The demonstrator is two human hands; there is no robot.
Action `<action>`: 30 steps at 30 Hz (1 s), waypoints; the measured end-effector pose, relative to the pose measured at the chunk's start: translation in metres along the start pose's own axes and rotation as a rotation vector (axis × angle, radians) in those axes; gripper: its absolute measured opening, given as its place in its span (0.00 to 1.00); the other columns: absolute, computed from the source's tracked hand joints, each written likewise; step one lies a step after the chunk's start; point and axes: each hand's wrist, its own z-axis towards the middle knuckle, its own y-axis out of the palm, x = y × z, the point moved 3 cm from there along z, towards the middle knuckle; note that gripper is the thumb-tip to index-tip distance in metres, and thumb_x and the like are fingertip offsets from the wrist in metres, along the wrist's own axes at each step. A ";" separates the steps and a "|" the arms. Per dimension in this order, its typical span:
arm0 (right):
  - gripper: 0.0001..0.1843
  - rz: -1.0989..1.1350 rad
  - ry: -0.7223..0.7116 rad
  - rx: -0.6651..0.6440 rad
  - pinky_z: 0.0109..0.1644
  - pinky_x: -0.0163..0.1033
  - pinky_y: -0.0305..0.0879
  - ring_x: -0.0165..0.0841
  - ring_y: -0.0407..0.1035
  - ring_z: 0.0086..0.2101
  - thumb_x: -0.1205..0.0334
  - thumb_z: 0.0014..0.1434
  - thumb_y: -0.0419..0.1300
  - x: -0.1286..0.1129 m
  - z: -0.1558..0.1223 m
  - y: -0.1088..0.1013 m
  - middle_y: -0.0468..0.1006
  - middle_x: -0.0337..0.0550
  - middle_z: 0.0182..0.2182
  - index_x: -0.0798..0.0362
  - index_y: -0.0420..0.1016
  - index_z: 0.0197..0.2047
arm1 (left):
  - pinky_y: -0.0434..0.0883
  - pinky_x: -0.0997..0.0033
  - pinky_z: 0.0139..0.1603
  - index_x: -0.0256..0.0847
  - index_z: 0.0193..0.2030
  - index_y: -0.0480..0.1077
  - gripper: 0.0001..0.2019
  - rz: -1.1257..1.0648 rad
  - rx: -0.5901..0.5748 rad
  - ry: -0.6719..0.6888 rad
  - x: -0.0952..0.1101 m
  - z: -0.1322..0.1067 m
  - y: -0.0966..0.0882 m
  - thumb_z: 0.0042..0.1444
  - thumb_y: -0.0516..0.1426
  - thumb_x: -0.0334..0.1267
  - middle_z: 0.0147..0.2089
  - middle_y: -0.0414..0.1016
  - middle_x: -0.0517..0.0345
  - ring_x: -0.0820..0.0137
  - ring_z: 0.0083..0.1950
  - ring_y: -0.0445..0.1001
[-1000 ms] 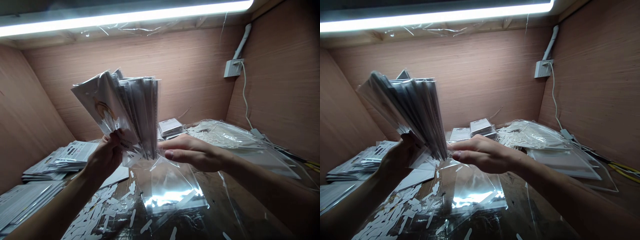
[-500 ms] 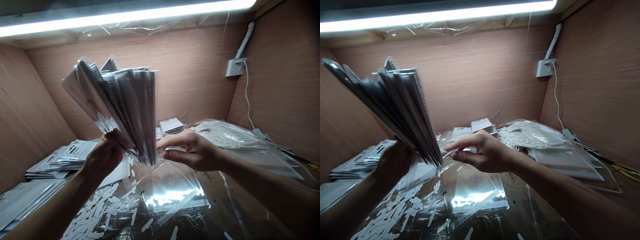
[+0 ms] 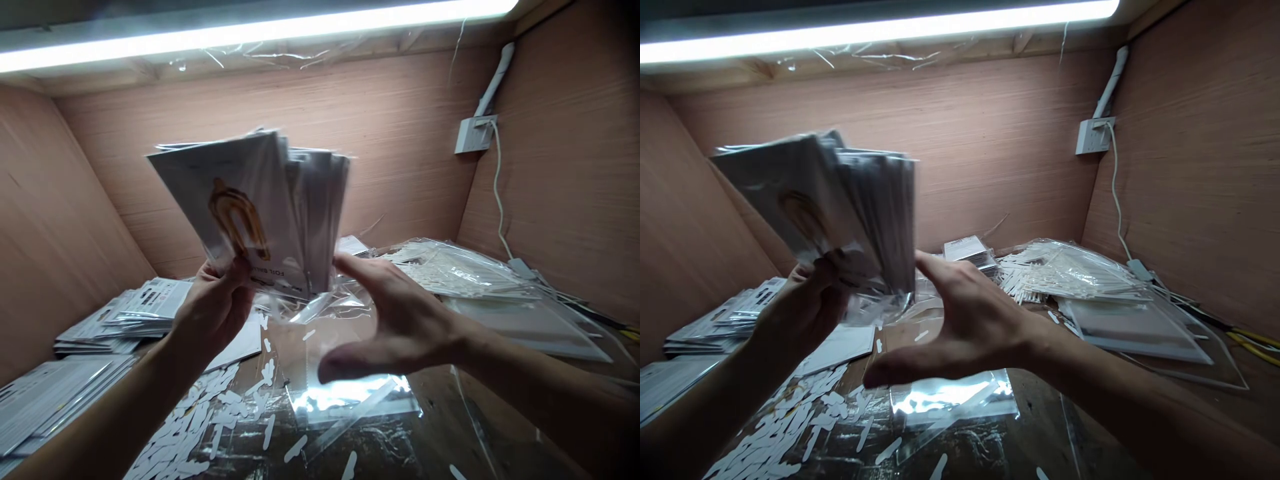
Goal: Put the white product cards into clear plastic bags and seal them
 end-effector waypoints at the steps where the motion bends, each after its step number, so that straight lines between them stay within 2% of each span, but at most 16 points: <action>1: 0.37 0.035 0.048 0.081 0.57 0.51 0.73 0.44 0.74 0.50 0.53 0.50 0.78 0.000 0.001 -0.001 0.80 0.50 0.53 0.53 0.74 0.61 | 0.79 0.79 0.55 0.37 0.41 0.81 0.12 0.020 -0.011 0.024 0.000 -0.002 0.005 0.50 0.73 0.27 0.46 0.86 0.55 0.69 0.49 0.83; 4: 0.28 0.317 0.193 0.281 0.56 0.51 0.77 0.43 0.77 0.50 0.54 0.54 0.76 0.003 0.003 -0.004 0.81 0.49 0.52 0.52 0.76 0.55 | 0.79 0.73 0.57 0.37 0.42 0.81 0.18 0.097 0.021 0.051 -0.004 -0.009 0.016 0.43 0.76 0.28 0.46 0.86 0.53 0.63 0.53 0.83; 7: 0.26 0.499 0.264 0.401 0.50 0.49 0.81 0.42 0.80 0.44 0.59 0.48 0.79 0.007 0.006 -0.005 0.84 0.46 0.46 0.51 0.79 0.49 | 0.79 0.66 0.60 0.37 0.44 0.82 0.20 0.143 0.022 0.034 -0.010 -0.015 0.025 0.42 0.77 0.29 0.44 0.86 0.52 0.59 0.54 0.83; 11: 0.25 0.583 0.350 0.460 0.51 0.53 0.81 0.43 0.80 0.42 0.65 0.45 0.80 0.020 0.004 0.001 0.84 0.45 0.44 0.52 0.81 0.47 | 0.79 0.62 0.60 0.37 0.43 0.82 0.18 0.149 -0.004 0.011 -0.011 -0.022 0.036 0.43 0.76 0.29 0.44 0.86 0.51 0.56 0.54 0.82; 15: 0.26 0.582 0.460 0.485 0.51 0.57 0.80 0.46 0.80 0.42 0.67 0.42 0.80 0.037 -0.001 0.010 0.85 0.46 0.40 0.53 0.83 0.47 | 0.81 0.67 0.56 0.37 0.43 0.82 0.19 0.194 0.020 0.004 -0.005 -0.025 0.040 0.42 0.76 0.28 0.42 0.86 0.52 0.59 0.50 0.83; 19: 0.26 0.696 0.421 0.423 0.54 0.55 0.80 0.45 0.80 0.44 0.69 0.44 0.79 0.048 -0.002 0.017 0.85 0.46 0.43 0.52 0.82 0.47 | 0.82 0.71 0.50 0.35 0.42 0.82 0.18 0.233 0.011 0.010 -0.002 -0.022 0.036 0.41 0.76 0.28 0.42 0.86 0.51 0.61 0.47 0.84; 22: 0.27 0.748 0.374 0.399 0.56 0.55 0.79 0.43 0.81 0.45 0.71 0.45 0.78 0.050 -0.002 0.018 0.86 0.45 0.44 0.51 0.82 0.50 | 0.82 0.67 0.51 0.33 0.45 0.82 0.20 0.247 -0.045 -0.044 -0.003 -0.020 0.032 0.44 0.75 0.29 0.45 0.85 0.45 0.56 0.50 0.83; 25: 0.26 0.767 0.369 0.454 0.57 0.54 0.79 0.42 0.81 0.44 0.71 0.44 0.79 0.051 -0.002 0.017 0.86 0.45 0.45 0.52 0.82 0.47 | 0.80 0.60 0.57 0.32 0.51 0.80 0.23 0.223 -0.119 -0.077 -0.001 -0.018 0.031 0.48 0.75 0.35 0.49 0.84 0.41 0.52 0.54 0.82; 27: 0.24 0.772 0.385 0.502 0.56 0.55 0.80 0.43 0.81 0.44 0.70 0.41 0.79 0.050 -0.002 0.016 0.86 0.45 0.45 0.52 0.82 0.43 | 0.79 0.55 0.60 0.33 0.55 0.78 0.32 0.178 -0.178 -0.099 0.002 -0.017 0.030 0.43 0.77 0.40 0.51 0.83 0.39 0.47 0.57 0.80; 30: 0.21 0.755 0.369 0.568 0.54 0.51 0.81 0.42 0.82 0.42 0.72 0.39 0.79 0.045 -0.001 0.013 0.86 0.42 0.40 0.52 0.82 0.37 | 0.78 0.50 0.59 0.36 0.55 0.77 0.41 0.152 -0.257 -0.148 0.004 -0.012 0.023 0.30 0.80 0.38 0.50 0.83 0.40 0.42 0.59 0.79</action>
